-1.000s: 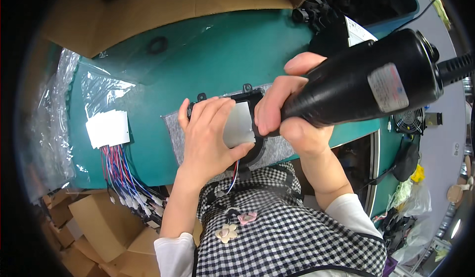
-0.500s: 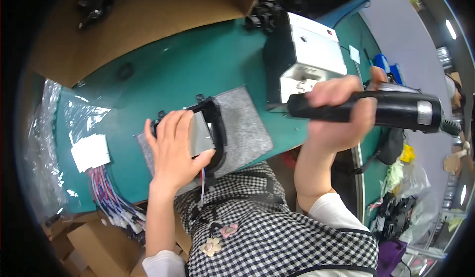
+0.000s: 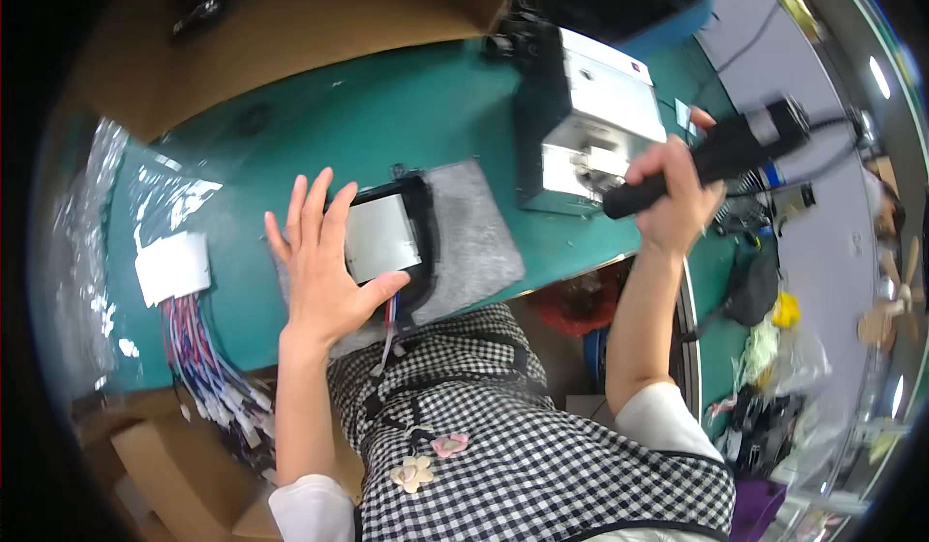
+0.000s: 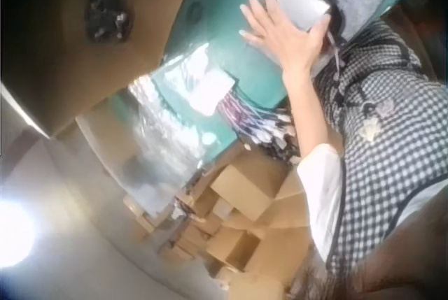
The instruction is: The person repeatedly takes black plastic housing units from a cardboard box and places them on a workbench. They use a handheld electric screwdriver to drive screws into the units, securing internal components. The person handles the units one at a time, performing the same assembly steps for each item.
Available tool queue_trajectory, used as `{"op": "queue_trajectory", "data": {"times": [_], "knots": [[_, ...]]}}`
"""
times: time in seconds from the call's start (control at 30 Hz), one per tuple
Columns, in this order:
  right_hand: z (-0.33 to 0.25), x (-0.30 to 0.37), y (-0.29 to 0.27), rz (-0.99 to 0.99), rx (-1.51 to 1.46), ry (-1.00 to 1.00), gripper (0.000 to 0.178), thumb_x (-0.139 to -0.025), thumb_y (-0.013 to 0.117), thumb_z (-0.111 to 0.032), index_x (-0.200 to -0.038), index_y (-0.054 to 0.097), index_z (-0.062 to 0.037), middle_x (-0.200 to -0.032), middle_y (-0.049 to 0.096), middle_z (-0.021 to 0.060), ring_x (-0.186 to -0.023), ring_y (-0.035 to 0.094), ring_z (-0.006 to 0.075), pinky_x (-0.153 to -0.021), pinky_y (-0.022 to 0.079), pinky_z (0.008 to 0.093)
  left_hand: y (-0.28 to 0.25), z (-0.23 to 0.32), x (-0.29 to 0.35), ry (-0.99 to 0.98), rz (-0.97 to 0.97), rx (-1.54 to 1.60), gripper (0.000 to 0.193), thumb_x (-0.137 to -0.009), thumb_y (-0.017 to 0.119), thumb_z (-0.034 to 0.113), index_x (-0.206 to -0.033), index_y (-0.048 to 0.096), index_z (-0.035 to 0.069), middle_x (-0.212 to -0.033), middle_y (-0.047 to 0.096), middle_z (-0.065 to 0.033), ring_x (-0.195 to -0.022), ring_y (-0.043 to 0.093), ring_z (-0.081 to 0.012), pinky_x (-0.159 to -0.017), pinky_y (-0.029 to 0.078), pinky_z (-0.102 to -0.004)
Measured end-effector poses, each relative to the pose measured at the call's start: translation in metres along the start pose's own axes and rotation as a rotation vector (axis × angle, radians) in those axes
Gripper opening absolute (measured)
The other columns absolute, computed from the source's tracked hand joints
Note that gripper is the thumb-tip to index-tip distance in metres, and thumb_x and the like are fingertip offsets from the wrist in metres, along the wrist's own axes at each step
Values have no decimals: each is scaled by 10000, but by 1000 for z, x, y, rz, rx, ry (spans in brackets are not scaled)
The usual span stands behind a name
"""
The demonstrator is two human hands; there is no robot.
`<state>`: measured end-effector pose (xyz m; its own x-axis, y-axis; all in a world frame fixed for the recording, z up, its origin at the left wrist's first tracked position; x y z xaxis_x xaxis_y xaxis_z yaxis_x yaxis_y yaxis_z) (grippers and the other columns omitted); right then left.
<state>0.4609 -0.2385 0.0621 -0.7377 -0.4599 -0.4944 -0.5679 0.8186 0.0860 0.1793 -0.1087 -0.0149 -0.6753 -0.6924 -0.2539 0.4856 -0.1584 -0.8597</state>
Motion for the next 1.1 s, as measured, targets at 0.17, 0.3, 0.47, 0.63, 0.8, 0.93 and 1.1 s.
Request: {"op": "queue_trajectory", "data": {"times": [0.17,0.3,0.47,0.63,0.8,0.93,1.1], "knots": [[-21,38,37,-258,-461,-98,634,-897,533,-240,-1363,165,-17,-716,522,110,-562,551,208,-562,490,363,5,-24,12,-63,82,102,819,-580,736,546,-1269,514,164,-1427,298,-164,-1358,187,-370,-1066,27,-596],[-37,68,104,-319,-523,-18,805,-851,626,-373,-1398,121,-66,-678,520,71,-561,553,192,-587,501,370,9,-26,14,-56,86,146,755,-582,739,563,-1216,559,193,-1374,334,-157,-1291,303,-362,-1058,68,-612],[-21,85,154,-438,-582,76,812,-807,699,-280,-1329,161,31,-725,594,112,-600,588,177,-623,509,308,8,-25,11,-77,76,234,759,-552,789,500,-1200,551,186,-1334,359,-139,-1217,397,-325,-1049,118,-616],[-12,84,170,-514,-512,112,696,-790,699,-196,-1247,248,72,-705,600,99,-586,585,149,-603,488,255,8,-25,10,-65,79,274,787,-528,801,452,-1212,540,165,-1330,354,-141,-1223,385,-336,-1043,161,-597],[-4,74,177,-808,-487,104,638,-814,682,-310,-1236,295,-30,-672,551,80,-543,556,182,-553,486,317,10,-27,10,-75,97,332,772,-517,819,411,-1197,542,174,-1323,364,-133,-1212,403,-316,-1037,170,-606],[-3,64,187,-1130,-672,37,375,-881,592,-361,-1080,413,-99,-565,536,57,-436,522,182,-442,456,313,12,-27,11,-74,94,381,753,-526,808,387,-1197,542,172,-1326,362,-130,-1215,404,-311,-1043,177,-596],[-4,70,190,-1174,-830,69,282,-906,547,-353,-1010,453,-108,-517,528,54,-392,506,180,-403,444,314,14,-28,13,-58,121,381,749,-535,801,381,-1202,539,161,-1327,366,-133,-1214,408,-313,-1046,195,-590]]}}
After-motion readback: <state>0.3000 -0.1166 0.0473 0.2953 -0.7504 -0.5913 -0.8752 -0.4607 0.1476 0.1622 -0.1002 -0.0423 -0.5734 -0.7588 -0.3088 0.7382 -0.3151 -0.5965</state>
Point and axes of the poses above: each hand's wrist, its own x-axis away from the middle knuckle, its own y-axis out of the palm, z = x × y, the point moved 1 cm from there along -x, towards the middle knuckle
